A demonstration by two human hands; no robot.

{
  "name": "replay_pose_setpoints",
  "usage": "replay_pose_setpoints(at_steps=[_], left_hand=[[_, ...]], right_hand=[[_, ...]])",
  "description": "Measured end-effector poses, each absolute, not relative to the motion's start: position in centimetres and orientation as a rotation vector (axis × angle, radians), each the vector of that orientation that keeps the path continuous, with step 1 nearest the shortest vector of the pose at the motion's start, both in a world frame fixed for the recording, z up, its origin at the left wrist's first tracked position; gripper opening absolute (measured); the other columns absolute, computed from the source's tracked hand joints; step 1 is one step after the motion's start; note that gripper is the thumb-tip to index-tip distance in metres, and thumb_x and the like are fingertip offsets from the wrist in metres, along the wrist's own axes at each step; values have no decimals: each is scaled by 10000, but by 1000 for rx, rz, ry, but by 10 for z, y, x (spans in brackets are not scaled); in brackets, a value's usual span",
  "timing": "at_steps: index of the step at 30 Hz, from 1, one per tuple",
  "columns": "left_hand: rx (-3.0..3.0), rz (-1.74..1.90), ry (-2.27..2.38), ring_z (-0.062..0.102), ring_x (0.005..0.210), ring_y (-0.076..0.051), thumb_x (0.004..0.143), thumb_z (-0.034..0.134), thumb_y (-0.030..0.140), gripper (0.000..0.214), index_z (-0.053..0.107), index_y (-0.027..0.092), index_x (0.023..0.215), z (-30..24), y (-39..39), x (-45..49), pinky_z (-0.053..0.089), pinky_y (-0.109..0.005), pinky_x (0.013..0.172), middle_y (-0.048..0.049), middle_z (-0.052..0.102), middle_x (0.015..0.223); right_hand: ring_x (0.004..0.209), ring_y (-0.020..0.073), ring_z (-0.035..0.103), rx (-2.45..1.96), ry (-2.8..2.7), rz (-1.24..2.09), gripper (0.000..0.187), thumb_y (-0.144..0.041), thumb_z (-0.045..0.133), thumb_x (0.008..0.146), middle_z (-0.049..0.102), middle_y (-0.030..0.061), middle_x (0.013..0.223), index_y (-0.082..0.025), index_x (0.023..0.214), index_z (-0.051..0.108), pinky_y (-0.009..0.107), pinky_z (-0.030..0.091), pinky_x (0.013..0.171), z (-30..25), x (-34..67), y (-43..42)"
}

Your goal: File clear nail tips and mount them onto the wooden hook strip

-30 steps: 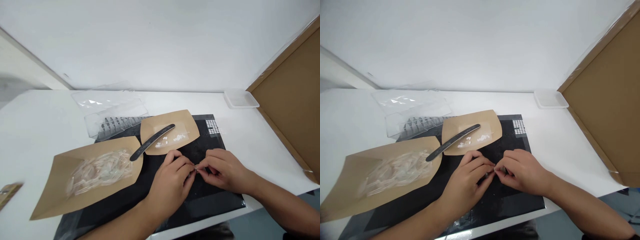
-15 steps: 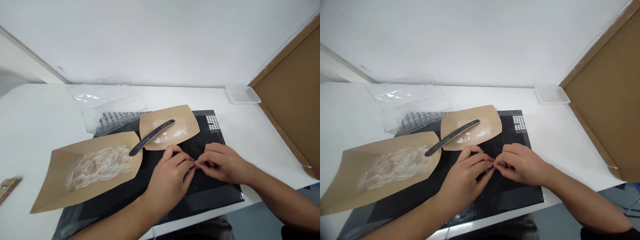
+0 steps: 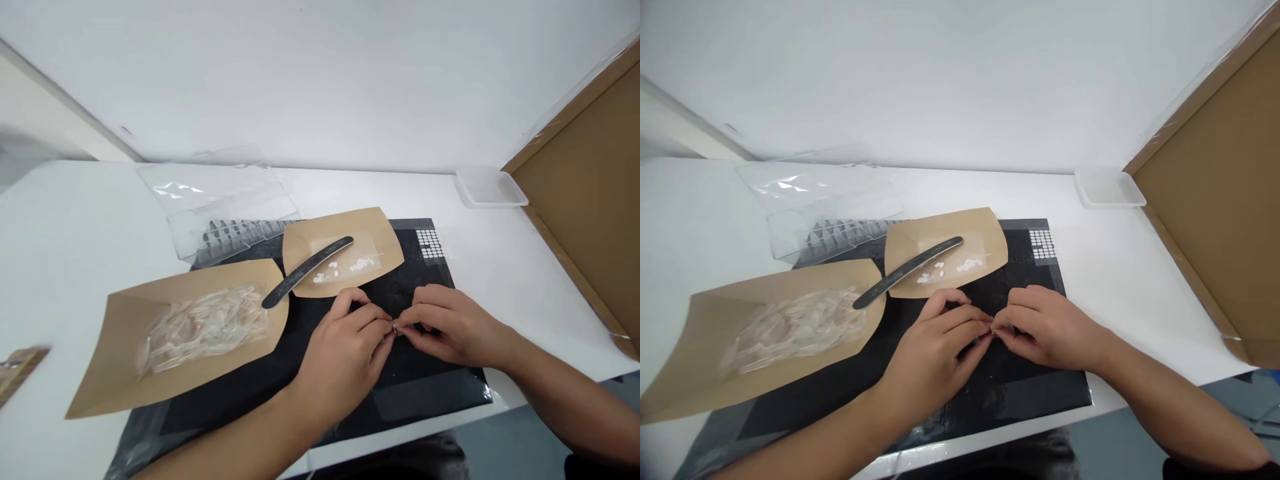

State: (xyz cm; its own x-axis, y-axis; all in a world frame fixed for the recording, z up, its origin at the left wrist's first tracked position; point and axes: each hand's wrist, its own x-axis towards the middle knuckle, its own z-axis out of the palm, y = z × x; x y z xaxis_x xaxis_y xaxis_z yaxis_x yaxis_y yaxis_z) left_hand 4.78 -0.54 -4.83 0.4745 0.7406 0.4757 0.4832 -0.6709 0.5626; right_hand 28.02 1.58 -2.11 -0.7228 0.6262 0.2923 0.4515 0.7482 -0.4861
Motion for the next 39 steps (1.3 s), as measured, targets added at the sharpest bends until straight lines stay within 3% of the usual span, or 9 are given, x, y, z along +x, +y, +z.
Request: replay_pose_setpoints(at_steps=[28,35,39], left_hand=[[2358,992,1041,587,975,-253,972,693,127,107,785,182,964,-46,-6,49,587,-441,913,-43,793,925],[2364,1000,1046,569,951,-249,985,678,131,116,774,179,941,-47,-6,48,580,-440,899,-44,791,932],[2364,984,1044,577,933,-241,977,680,119,119,766,184,925,-47,-6,48,574,-442,904,-45,789,927]], right_hand=[[752,168,522,-814,-2644,454,140,-227,542,1093,639,34,877,-180,1101,674,316,416,703,-16,281,13],[662,152,452,-745,-2702,194,174,-240,521,1120,600,-3,772,-192,1085,685,321,319,646,-11,280,15],[645,149,418,-743,-2740,118,220,-243,510,1123,561,-18,737,-207,985,678,336,283,645,-9,280,15]])
